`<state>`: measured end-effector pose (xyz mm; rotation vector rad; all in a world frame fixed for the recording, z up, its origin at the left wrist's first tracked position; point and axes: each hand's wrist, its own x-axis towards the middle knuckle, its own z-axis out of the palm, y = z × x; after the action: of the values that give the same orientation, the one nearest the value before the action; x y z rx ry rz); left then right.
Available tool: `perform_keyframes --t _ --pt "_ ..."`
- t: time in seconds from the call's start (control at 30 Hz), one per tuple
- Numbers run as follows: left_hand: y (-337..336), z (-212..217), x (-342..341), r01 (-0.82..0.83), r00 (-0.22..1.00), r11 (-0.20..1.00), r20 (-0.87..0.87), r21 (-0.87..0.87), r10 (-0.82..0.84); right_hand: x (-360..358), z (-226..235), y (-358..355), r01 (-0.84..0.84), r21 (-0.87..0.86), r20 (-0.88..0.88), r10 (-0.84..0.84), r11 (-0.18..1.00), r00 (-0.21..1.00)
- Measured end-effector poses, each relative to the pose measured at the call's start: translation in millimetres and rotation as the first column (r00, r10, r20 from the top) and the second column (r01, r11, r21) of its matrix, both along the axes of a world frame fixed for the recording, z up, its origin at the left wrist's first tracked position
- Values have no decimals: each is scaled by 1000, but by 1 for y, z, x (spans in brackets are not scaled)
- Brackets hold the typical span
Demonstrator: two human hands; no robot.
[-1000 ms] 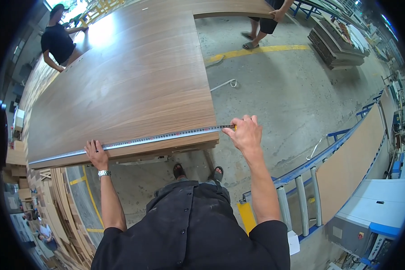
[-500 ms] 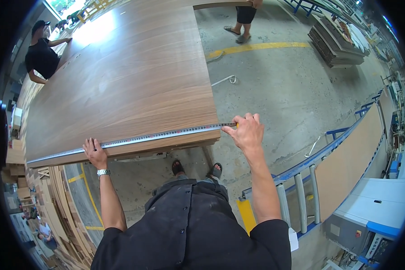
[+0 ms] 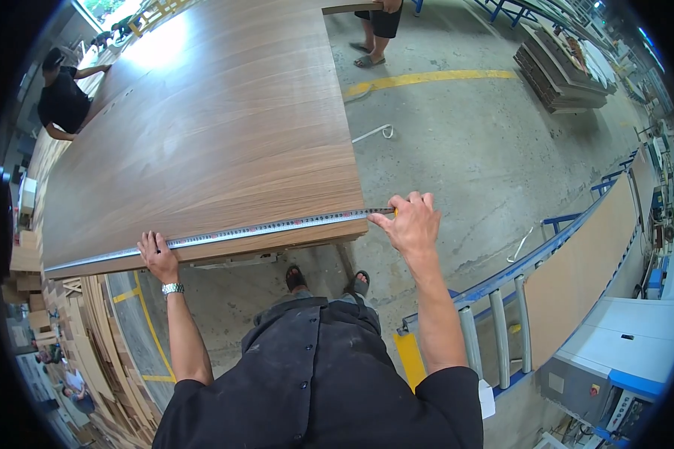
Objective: Measuring wooden panels with a tape measure and marking positions using a marker and level.
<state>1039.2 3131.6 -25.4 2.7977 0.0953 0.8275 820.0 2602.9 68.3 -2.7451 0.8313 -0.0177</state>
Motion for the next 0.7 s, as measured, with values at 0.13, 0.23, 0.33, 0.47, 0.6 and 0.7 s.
perform_keyframes --t 0.13,0.23,0.33,0.47,0.6,0.7 --pt "-1 -1 0 1 1000 1000 -1 -1 -1 -1 -1 0 5 6 -5 -5 1000 1000" --pt "1 -4 1 -3 1000 1000 -1 0 3 2 -1 0 6 22 -17 -5 1000 1000" --pt "-1 1 2 -3 1000 1000 6 2 3 0 1 -1 13 17 -6 -13 1000 1000" --pt "2 -1 4 4 1000 1000 5 4 -4 2 -1 1 5 19 -2 -4 1000 1000" --pt "5 -1 1 1 1000 1000 11 -7 -1 0 -1 4 3 13 1 -3 1000 1000" --pt "2 0 -3 -9 1000 1000 -6 -5 9 -4 0 5 3 10 -2 -3 1000 1000"
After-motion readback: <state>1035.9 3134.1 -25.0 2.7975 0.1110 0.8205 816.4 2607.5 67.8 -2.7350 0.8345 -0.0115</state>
